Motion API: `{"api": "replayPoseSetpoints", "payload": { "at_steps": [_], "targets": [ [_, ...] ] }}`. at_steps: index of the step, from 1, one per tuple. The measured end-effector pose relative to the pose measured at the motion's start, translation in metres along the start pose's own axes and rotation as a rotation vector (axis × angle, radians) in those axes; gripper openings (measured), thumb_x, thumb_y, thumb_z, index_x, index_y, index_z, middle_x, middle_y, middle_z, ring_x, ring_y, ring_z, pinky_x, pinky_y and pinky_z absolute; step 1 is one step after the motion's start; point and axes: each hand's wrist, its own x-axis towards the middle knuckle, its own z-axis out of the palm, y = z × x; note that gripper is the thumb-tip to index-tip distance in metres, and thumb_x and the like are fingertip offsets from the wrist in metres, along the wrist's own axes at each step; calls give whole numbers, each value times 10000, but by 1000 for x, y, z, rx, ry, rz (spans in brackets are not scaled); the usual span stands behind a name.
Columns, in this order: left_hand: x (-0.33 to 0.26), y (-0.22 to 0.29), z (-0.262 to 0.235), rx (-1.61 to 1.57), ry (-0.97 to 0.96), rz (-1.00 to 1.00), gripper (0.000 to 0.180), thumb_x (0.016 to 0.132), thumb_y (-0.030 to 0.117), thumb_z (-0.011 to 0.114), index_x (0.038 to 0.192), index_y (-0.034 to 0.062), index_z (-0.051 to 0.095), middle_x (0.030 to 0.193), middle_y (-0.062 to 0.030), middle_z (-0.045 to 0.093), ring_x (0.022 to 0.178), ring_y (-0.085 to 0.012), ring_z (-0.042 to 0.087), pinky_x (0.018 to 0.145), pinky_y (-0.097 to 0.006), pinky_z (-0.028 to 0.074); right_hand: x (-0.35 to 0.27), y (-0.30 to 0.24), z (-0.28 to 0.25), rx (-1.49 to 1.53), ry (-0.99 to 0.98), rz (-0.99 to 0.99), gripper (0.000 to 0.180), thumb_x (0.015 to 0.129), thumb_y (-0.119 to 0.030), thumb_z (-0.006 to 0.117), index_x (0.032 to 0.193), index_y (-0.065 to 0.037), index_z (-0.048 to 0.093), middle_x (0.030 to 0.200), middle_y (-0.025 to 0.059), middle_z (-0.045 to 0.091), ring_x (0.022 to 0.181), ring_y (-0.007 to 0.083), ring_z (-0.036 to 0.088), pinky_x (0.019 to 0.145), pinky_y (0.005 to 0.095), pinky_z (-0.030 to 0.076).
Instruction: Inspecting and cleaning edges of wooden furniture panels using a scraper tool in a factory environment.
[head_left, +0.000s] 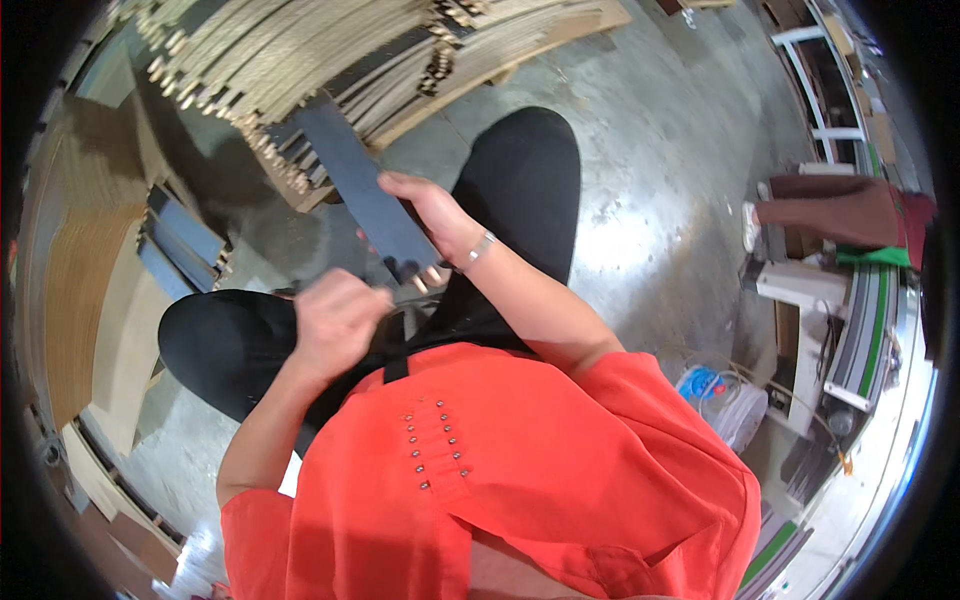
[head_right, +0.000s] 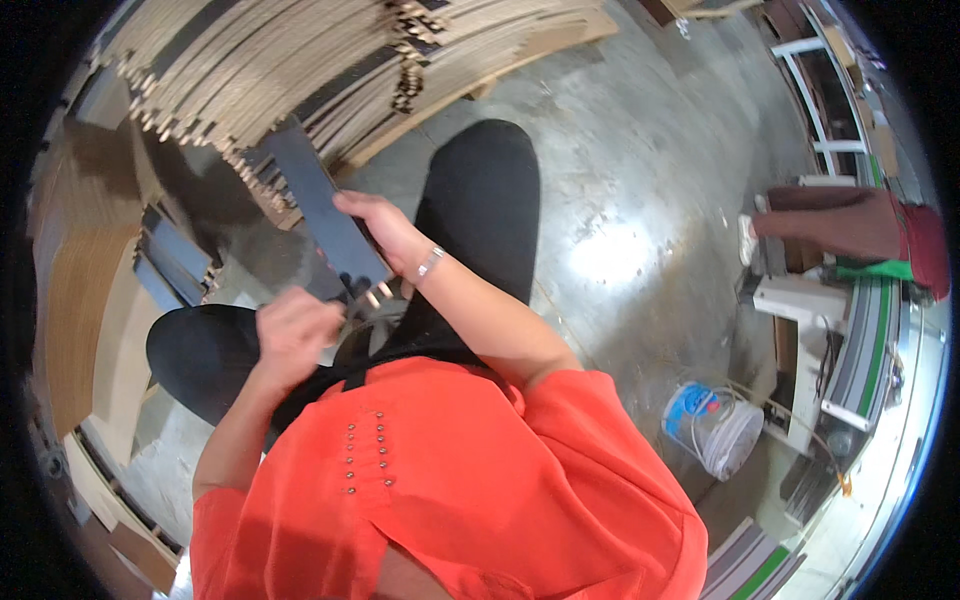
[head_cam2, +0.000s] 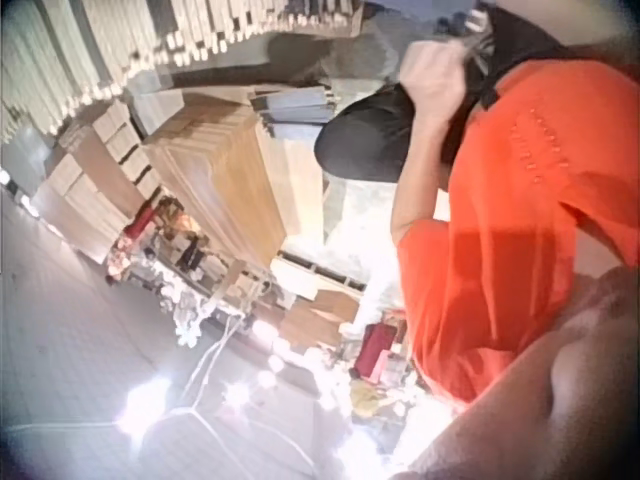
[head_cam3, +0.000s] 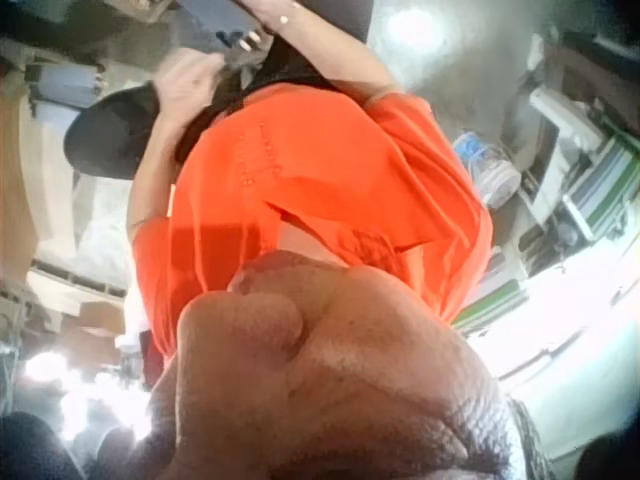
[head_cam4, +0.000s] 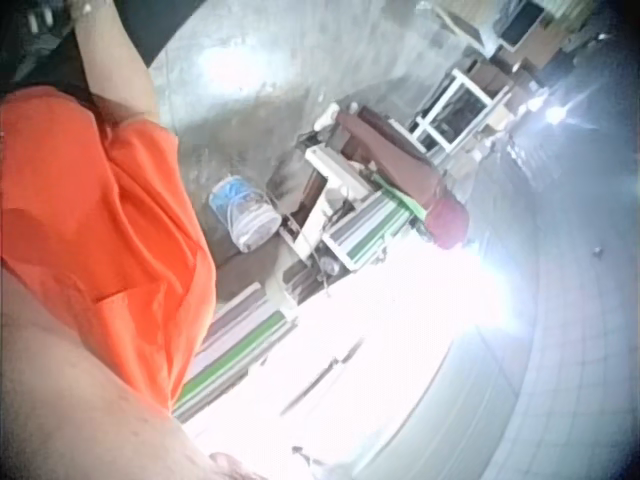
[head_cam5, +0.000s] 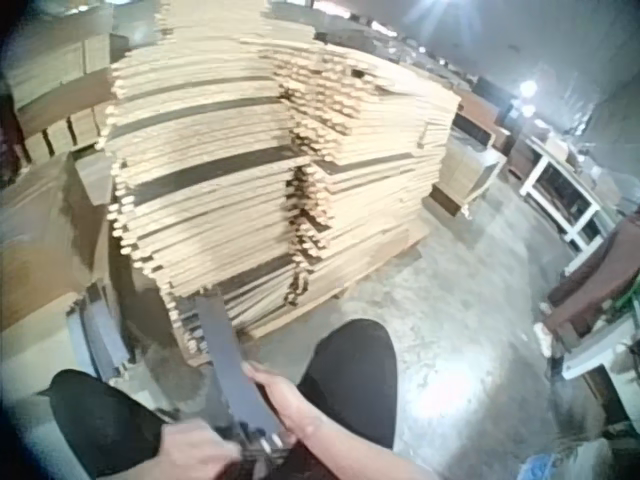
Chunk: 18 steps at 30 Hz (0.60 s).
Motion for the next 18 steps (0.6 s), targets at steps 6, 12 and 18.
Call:
{"api": "replayPoseSetpoints", "payload": {
  "at_steps": [6, 12, 18],
  "targets": [
    [-33, -42, -77, 231, 513, -357, 129, 669, -27, 714, 784, 11, 670, 652, -82, 551, 572, -217, 530, 520, -302, 413, 26, 36, 49, -148, 101, 31, 193, 914, -84, 515, 1061, 24, 579, 931, 89, 634, 808, 168, 616, 702, 317, 504],
    [-59, -58, -92, 202, 815, -373, 119, 708, -70, 694, 807, -29, 640, 669, -73, 550, 604, -166, 519, 558, -258, 406, 200, 108, 109, -448, 67, 136, 217, 828, -46, 626, 1020, 55, 613, 925, 101, 637, 831, 164, 596, 727, 300, 472],
    [-63, -58, -108, 26, 986, -546, 90, 722, -75, 683, 786, -36, 634, 664, -58, 538, 600, -140, 496, 564, -246, 389, 324, 167, 157, -657, -3, -90, 369, 827, -10, 603, 1188, 57, 565, 1037, 139, 640, 913, 181, 595, 780, 283, 470]
  ]
}}
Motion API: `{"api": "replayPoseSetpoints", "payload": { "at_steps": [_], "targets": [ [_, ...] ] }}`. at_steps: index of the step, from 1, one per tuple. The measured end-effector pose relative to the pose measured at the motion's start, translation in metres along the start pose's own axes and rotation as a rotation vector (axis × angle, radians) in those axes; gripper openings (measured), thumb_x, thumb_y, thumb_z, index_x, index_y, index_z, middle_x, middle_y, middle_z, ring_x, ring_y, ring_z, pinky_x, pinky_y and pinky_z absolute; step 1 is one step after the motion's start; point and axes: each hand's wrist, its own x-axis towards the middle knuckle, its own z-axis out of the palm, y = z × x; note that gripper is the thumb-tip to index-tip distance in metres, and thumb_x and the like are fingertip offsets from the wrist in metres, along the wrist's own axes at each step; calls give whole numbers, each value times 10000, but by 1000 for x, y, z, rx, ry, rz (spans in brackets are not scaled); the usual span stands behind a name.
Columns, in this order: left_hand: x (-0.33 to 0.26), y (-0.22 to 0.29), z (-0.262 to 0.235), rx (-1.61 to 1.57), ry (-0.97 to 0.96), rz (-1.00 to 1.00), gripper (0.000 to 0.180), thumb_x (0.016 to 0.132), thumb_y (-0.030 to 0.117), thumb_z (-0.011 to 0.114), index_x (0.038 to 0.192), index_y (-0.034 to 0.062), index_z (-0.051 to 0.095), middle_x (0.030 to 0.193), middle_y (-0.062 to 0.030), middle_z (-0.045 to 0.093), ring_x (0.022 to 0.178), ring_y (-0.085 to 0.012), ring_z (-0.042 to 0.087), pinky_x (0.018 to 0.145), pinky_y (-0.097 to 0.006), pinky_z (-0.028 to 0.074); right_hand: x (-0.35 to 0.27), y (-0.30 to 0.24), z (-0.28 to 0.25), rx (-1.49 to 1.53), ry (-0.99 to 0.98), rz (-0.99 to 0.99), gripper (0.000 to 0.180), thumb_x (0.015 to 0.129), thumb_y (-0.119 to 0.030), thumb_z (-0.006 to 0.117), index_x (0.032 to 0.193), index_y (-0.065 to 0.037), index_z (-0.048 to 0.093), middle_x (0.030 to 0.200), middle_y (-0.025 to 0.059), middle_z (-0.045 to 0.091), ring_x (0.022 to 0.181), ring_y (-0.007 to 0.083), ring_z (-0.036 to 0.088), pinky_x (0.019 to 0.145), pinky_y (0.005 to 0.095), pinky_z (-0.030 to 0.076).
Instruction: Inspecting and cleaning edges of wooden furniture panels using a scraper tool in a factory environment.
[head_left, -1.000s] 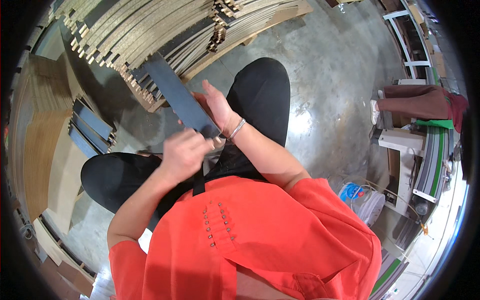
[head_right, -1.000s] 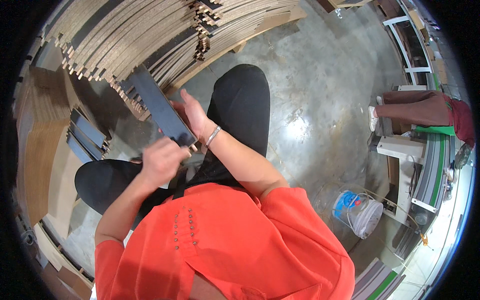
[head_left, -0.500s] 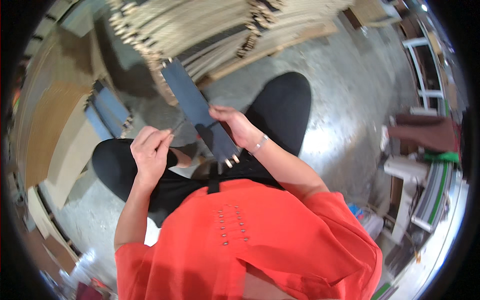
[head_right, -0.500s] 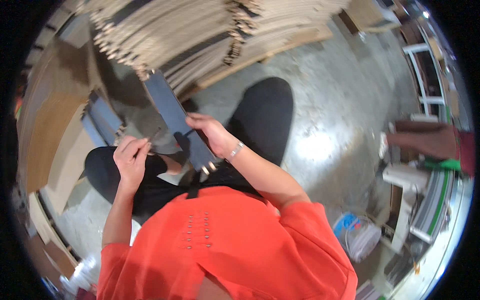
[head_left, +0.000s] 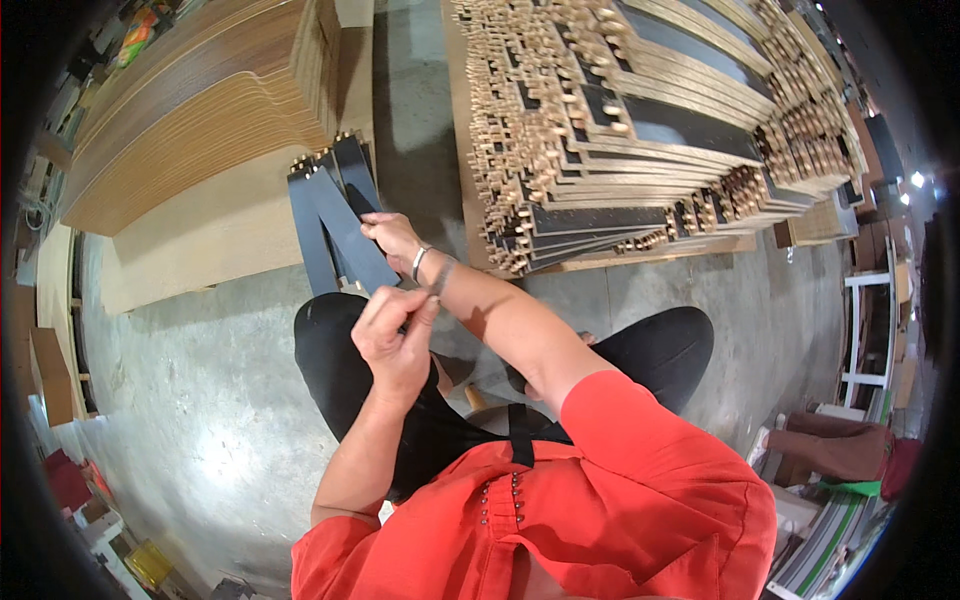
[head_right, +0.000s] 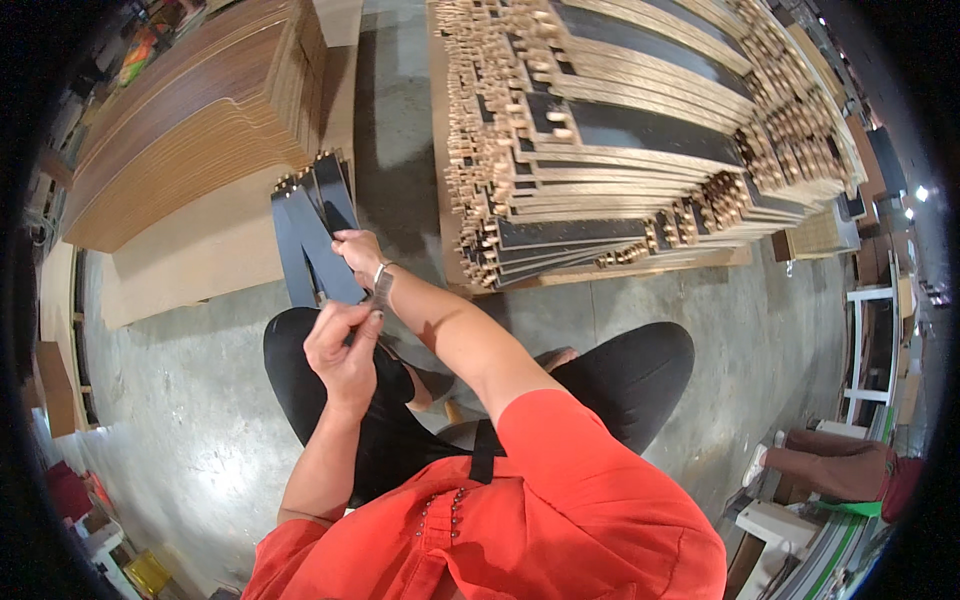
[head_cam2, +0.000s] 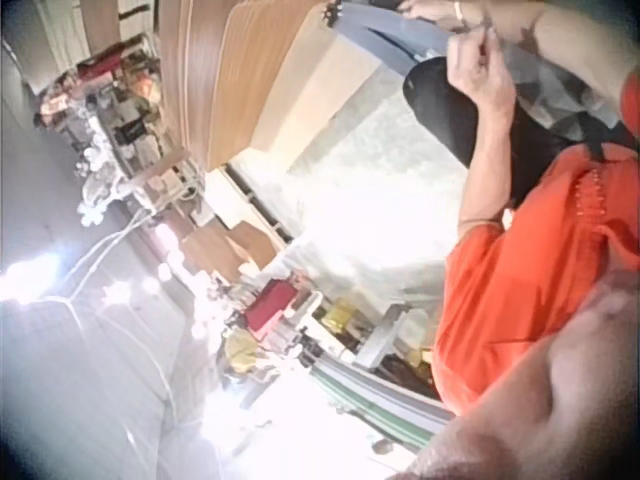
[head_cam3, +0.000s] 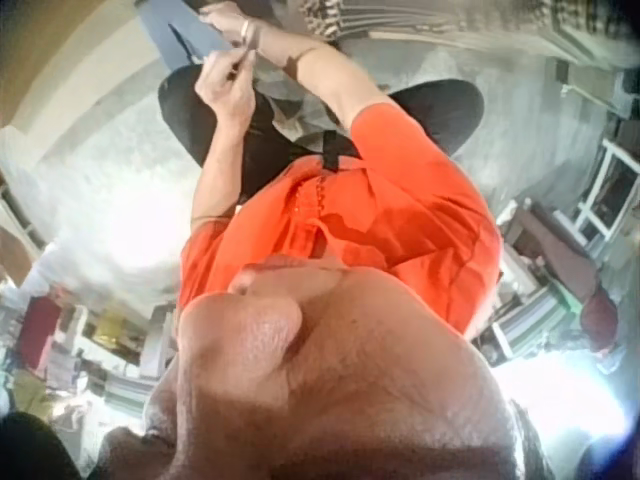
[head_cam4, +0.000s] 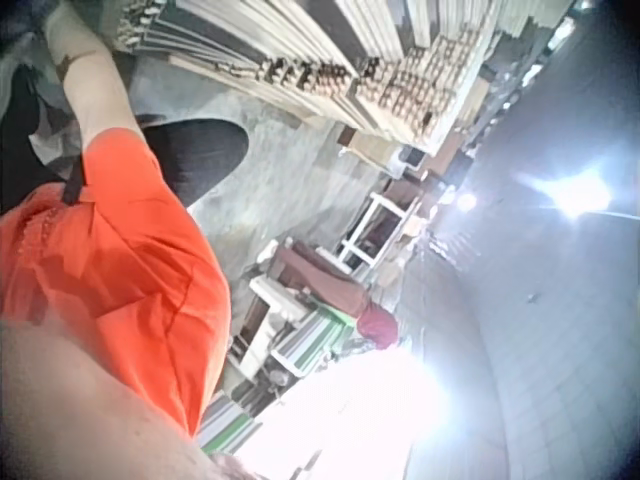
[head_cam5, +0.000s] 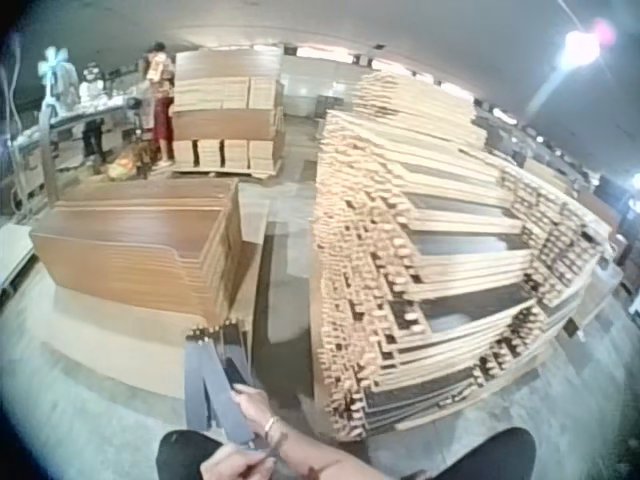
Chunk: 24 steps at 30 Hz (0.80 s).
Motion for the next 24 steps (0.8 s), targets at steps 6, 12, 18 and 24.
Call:
{"api": "replayPoseSetpoints", "payload": {
  "at_steps": [6, 12, 18, 24],
  "targets": [
    [6, -9, 4, -64, -35, -4, 119, 713, -56, 709, 797, -23, 633, 657, -63, 542, 566, -142, 504, 511, -252, 392, 10, -2, 17, 56, 21, 10, 500, 815, -32, 581, 1298, 41, 476, 971, 109, 640, 813, 139, 577, 702, 269, 467],
    [2, -5, 2, -90, -44, -39, 108, 718, -72, 696, 803, -29, 644, 674, -60, 557, 603, -124, 513, 560, -238, 408, -86, -36, -45, 36, 0, -73, 144, 815, -35, 577, 950, 8, 599, 741, 52, 608, 598, 108, 568, 509, 248, 471],
    [-3, 6, 16, -147, -142, -63, 46, 773, -37, 667, 794, -34, 626, 694, -4, 488, 623, -85, 429, 569, -222, 328, -197, -191, -122, 198, 557, -422, 286, 866, -305, 641, 833, -74, 475, 594, 16, 488, 502, 123, 529, 443, 274, 450],
    [-7, 2, 39, 24, -201, 47, 84, 731, -44, 683, 795, -28, 631, 653, -65, 522, 581, -153, 484, 553, -251, 383, -188, -276, -149, 223, 788, -518, 402, 799, -316, 723, 963, -40, 482, 672, 39, 511, 499, 132, 515, 415, 292, 448]
  ]
}}
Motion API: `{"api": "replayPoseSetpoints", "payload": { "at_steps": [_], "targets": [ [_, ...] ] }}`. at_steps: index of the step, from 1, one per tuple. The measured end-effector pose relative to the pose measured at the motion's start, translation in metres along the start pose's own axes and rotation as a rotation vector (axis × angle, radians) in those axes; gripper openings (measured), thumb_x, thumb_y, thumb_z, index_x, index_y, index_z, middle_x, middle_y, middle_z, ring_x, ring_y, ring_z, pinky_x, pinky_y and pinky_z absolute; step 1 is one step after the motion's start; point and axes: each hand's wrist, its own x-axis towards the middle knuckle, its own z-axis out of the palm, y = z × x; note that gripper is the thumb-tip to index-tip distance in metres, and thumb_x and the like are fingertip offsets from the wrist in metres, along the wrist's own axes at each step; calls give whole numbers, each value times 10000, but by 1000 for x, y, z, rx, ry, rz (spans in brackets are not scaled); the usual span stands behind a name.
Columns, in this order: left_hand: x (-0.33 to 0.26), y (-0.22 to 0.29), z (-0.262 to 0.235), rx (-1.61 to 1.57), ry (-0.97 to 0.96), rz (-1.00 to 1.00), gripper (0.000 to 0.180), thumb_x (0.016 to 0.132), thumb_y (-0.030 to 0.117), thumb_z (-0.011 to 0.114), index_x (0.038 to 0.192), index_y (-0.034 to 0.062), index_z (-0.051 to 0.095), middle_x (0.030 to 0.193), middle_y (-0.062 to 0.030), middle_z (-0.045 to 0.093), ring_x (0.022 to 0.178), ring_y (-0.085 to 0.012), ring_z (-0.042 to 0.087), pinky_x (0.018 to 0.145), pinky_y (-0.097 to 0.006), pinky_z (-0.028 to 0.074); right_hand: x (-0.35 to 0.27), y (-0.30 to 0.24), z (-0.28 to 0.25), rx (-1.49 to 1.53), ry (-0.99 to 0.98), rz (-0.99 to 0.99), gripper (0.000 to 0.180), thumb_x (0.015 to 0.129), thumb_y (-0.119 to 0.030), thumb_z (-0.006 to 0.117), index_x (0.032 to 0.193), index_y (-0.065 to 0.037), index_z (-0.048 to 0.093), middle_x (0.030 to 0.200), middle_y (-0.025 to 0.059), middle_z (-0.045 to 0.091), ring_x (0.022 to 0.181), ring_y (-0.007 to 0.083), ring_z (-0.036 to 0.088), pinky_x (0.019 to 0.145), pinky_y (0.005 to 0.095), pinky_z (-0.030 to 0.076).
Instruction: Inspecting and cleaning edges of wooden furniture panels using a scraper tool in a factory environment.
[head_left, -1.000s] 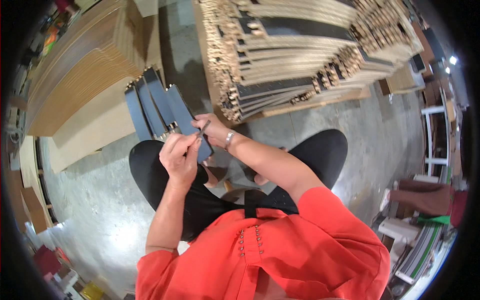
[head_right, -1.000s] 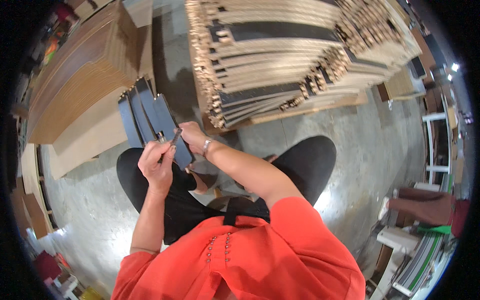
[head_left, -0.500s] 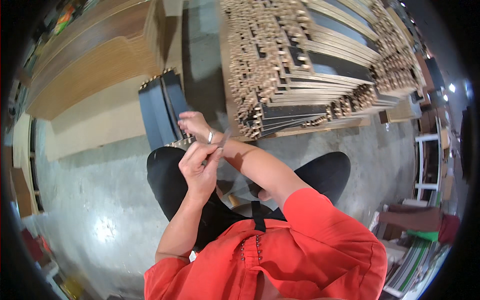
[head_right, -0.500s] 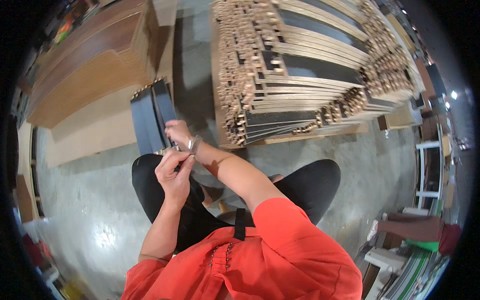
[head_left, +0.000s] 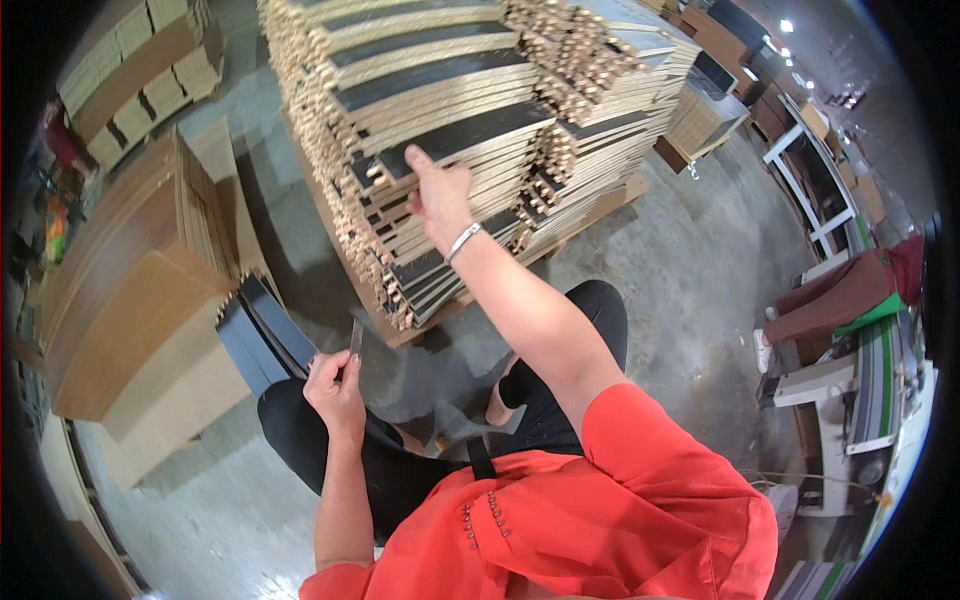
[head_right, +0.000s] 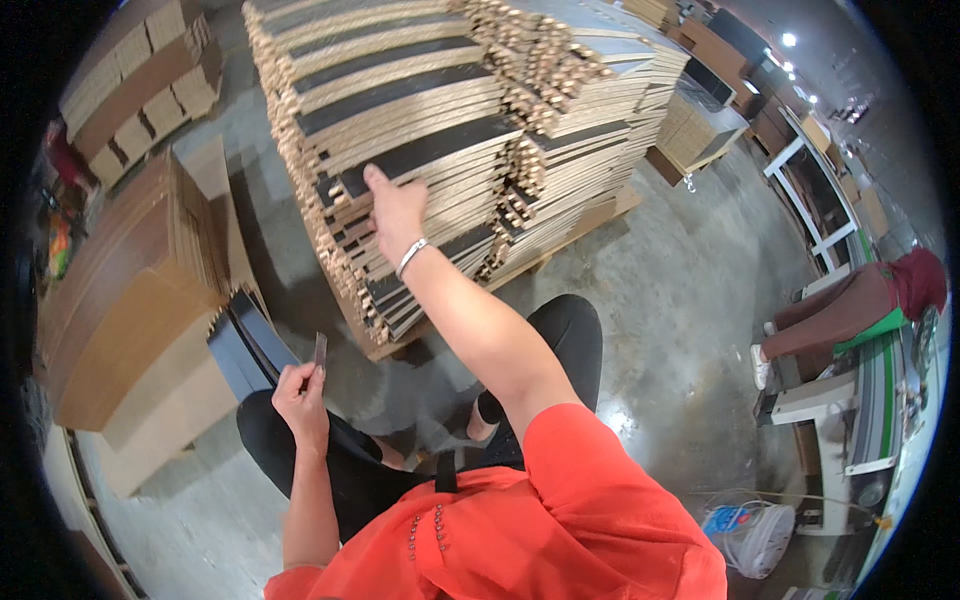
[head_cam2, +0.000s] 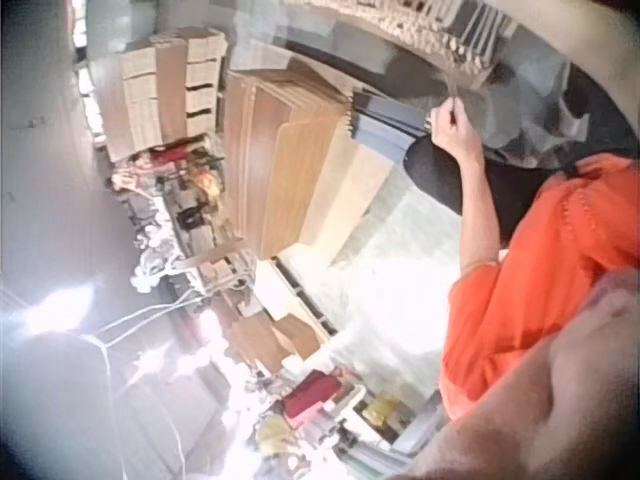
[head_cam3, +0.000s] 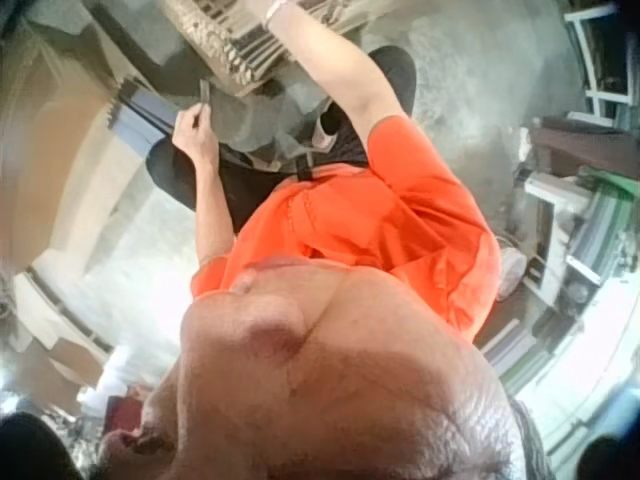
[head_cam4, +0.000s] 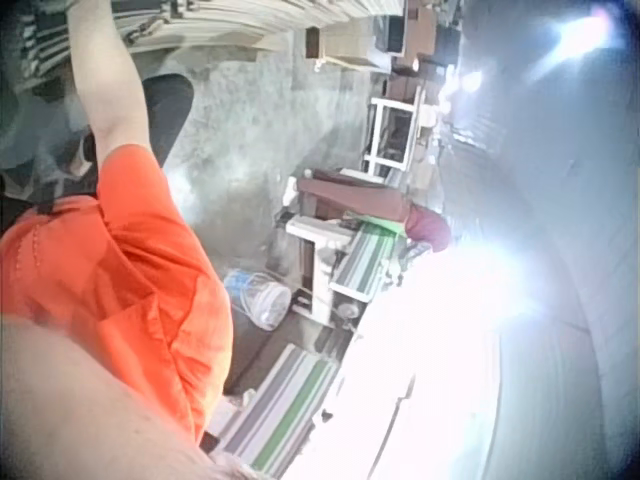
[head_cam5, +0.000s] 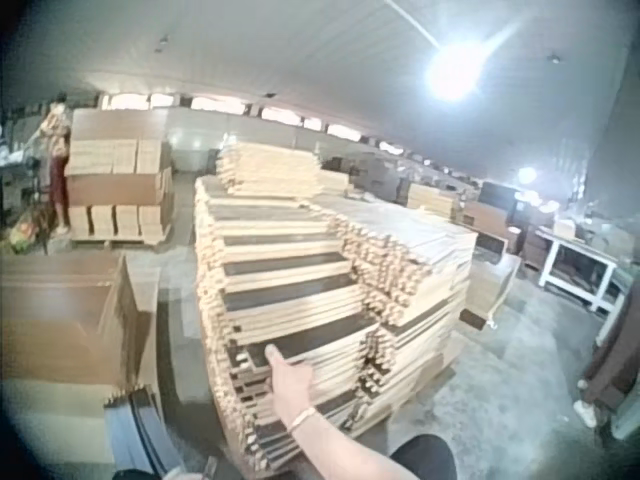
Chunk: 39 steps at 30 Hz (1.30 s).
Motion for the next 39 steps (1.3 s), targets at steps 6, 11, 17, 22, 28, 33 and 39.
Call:
{"api": "replayPoseSetpoints", "payload": {
  "at_steps": [6, 11, 17, 22, 28, 33, 39],
  "targets": [
    [-10, 10, 4, 37, -9, 36, 54, 747, -46, 651, 780, -46, 607, 636, -28, 471, 586, -101, 445, 545, -242, 351, -38, -23, -67, 401, -385, 142, 192, 826, -45, 500, 988, 37, 438, 790, 174, 594, 644, 289, 639, 501, 383, 527],
    [-14, -5, 9, 88, -146, -37, 72, 723, -24, 674, 774, -25, 624, 663, -90, 551, 600, -166, 527, 572, -273, 414, -114, 7, -180, 217, -441, 362, 456, 709, 33, 420, 1164, 12, 397, 892, 225, 599, 722, 344, 645, 638, 424, 562],
    [19, 15, 58, 122, -323, 26, 56, 735, -5, 669, 783, -15, 643, 655, -90, 535, 578, -171, 515, 557, -288, 404, -119, 61, -220, 129, -547, 727, 373, 781, -10, 469, 1148, -7, 404, 887, 218, 613, 660, 310, 643, 549, 402, 548],
    [3, 35, 112, 79, -452, 242, 72, 717, -28, 669, 780, -6, 639, 670, -91, 544, 599, -208, 532, 563, -302, 423, -92, 105, -238, 418, -659, 880, 458, 957, -399, 396, 1159, 4, 481, 938, 211, 628, 724, 305, 654, 558, 414, 552],
    [29, -4, 157, 427, -502, 639, 90, 773, 113, 570, 700, 85, 614, 684, -104, 544, 703, -286, 576, 585, -394, 462, -99, 112, -243, 412, -461, 886, 781, 900, -678, 206, 1154, -9, 521, 907, 194, 626, 767, 289, 641, 561, 417, 537],
    [49, -25, 173, 551, -457, 586, 98, 760, 126, 542, 694, 105, 611, 676, -103, 530, 691, -281, 579, 580, -395, 466, -95, 111, -251, 407, -532, 908, 814, 884, -700, 197, 1194, -4, 480, 917, 227, 626, 657, 305, 638, 588, 399, 540],
    [35, -4, 169, 573, -455, 725, 46, 722, 122, 579, 679, 106, 578, 680, -75, 519, 673, -256, 568, 559, -381, 471, -95, 111, -246, 416, -391, 956, 835, 877, -711, 201, 1204, 9, 469, 930, 208, 613, 716, 300, 636, 573, 405, 536]
  ]
}}
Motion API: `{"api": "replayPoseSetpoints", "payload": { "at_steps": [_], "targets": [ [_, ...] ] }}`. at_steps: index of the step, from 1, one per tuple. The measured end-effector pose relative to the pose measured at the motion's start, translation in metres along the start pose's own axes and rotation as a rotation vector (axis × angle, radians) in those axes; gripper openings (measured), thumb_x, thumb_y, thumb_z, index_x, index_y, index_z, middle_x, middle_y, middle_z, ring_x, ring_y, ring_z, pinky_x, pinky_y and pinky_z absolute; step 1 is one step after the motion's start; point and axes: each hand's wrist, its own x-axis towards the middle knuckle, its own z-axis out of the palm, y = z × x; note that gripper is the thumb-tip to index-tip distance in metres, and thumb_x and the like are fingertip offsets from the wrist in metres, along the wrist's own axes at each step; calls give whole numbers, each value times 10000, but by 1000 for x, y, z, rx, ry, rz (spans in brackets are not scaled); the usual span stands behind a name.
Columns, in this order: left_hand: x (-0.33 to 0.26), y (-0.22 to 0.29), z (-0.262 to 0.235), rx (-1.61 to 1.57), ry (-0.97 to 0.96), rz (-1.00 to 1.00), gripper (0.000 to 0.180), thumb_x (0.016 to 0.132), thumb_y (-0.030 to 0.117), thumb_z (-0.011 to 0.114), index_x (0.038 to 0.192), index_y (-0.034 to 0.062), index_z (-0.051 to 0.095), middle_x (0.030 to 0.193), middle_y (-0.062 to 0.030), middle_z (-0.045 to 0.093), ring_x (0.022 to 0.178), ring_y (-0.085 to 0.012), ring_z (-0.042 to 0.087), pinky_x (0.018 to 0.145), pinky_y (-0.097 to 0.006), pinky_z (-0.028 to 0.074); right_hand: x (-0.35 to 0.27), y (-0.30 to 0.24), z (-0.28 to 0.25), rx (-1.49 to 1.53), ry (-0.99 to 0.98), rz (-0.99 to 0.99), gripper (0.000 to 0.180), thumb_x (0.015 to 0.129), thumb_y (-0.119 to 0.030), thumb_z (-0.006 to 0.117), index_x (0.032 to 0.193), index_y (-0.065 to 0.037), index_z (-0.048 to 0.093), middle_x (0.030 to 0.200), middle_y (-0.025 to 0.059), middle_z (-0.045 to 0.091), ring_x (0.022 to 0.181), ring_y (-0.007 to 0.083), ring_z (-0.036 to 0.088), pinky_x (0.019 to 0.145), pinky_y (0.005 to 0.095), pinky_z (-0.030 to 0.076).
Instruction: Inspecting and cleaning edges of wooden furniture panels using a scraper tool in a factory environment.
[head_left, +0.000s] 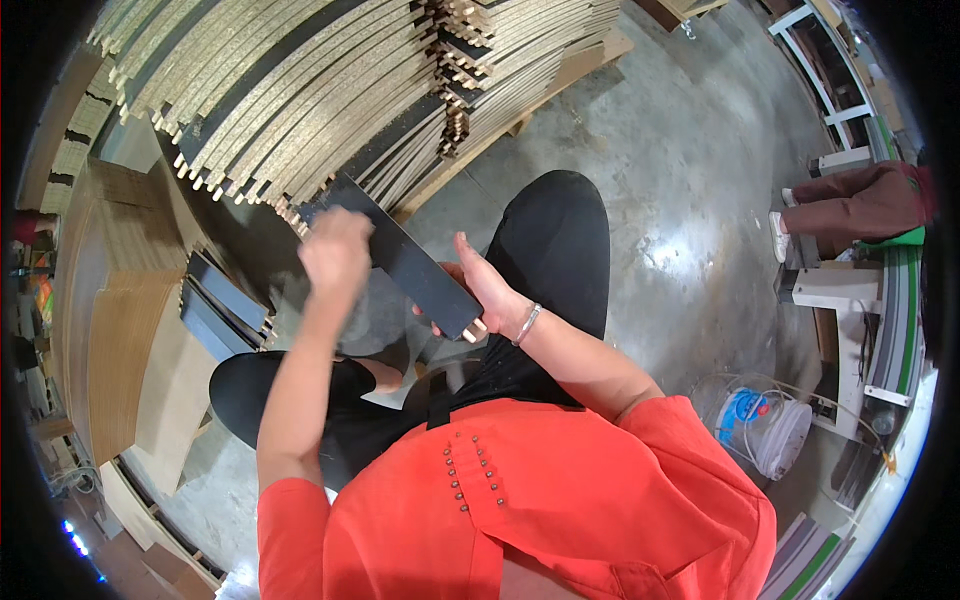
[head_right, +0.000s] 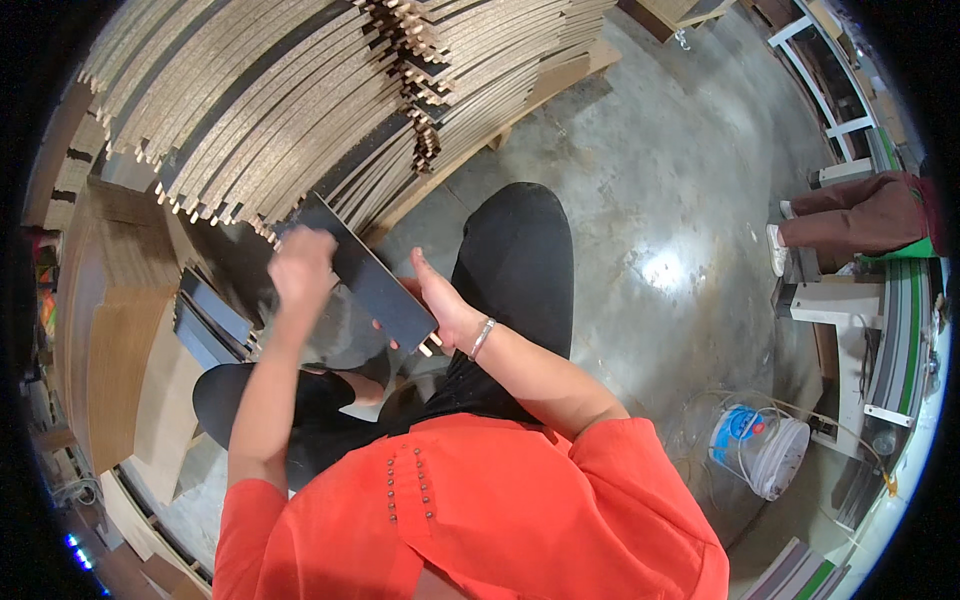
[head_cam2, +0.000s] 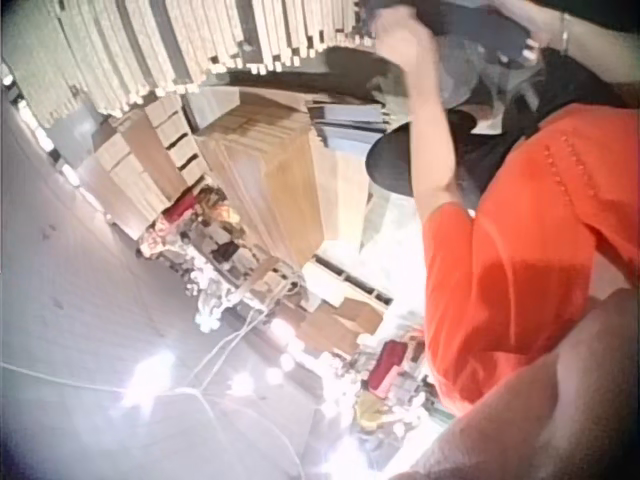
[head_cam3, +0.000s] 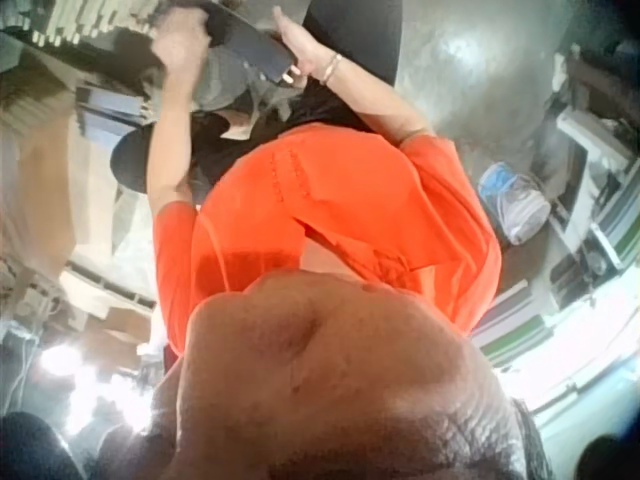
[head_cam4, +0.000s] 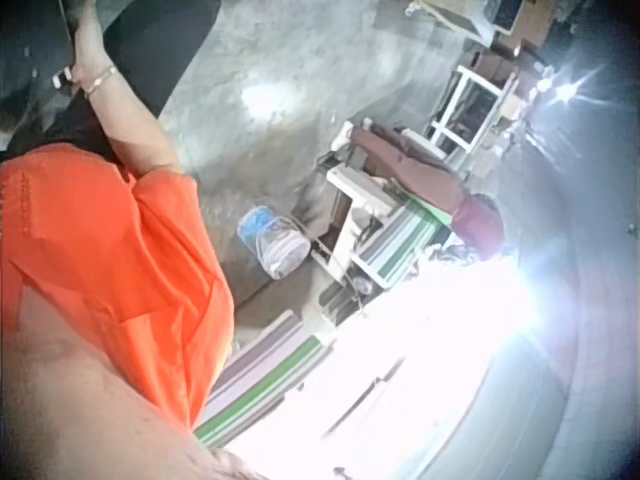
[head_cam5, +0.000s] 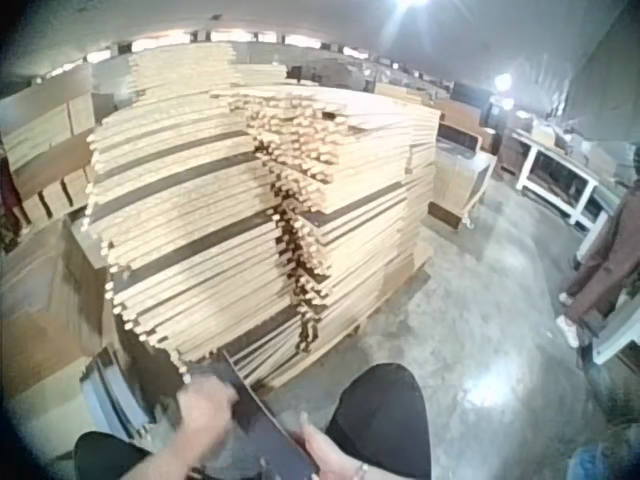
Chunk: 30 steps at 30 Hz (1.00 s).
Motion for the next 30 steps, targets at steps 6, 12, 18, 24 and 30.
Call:
{"api": "replayPoseSetpoints", "payload": {
  "at_steps": [6, 12, 18, 24, 30],
  "targets": [
    [-16, 52, -17, -169, -95, 108, 31, 694, 130, 574, 672, 112, 587, 641, -88, 495, 648, -267, 558, 553, -378, 459, 4, -6, -8, 58, -17, -17, 898, 860, -737, 177, 1222, 36, 457, 1025, 191, 589, 777, 309, 638, 576, 449, 536],
    [-21, 46, -13, -123, -58, 34, 54, 706, 152, 587, 657, 130, 576, 639, -63, 498, 633, -259, 547, 545, -388, 451, 4, -2, -8, 76, -31, -21, 936, 836, -766, 190, 1226, 47, 442, 1027, 210, 584, 821, 352, 640, 590, 503, 535],
    [-55, 101, -54, -601, -124, 168, 45, 713, 70, 617, 729, 106, 638, 633, -69, 504, 604, -245, 548, 536, -369, 443, 4, -4, -2, 89, 52, -55, 948, 831, -771, 223, 1247, 53, 441, 1091, 195, 575, 917, 335, 620, 787, 462, 494],
    [-39, 81, -51, -443, -78, -6, 60, 721, 91, 606, 665, 112, 617, 639, -57, 530, 617, -225, 557, 552, -356, 458, 6, -1, -5, 68, 17, -61, 893, 857, -738, 214, 1235, 41, 432, 1092, 206, 564, 880, 349, 625, 640, 505, 532],
    [-42, 82, -64, -634, -93, -32, 38, 683, 56, 646, 712, 81, 644, 628, -68, 525, 590, -253, 541, 552, -361, 446, 1, -1, -4, -90, -42, -105, 526, 928, -461, 419, 1128, 19, 499, 941, 168, 605, 747, 305, 651, 599, 397, 554]
  ]
}}
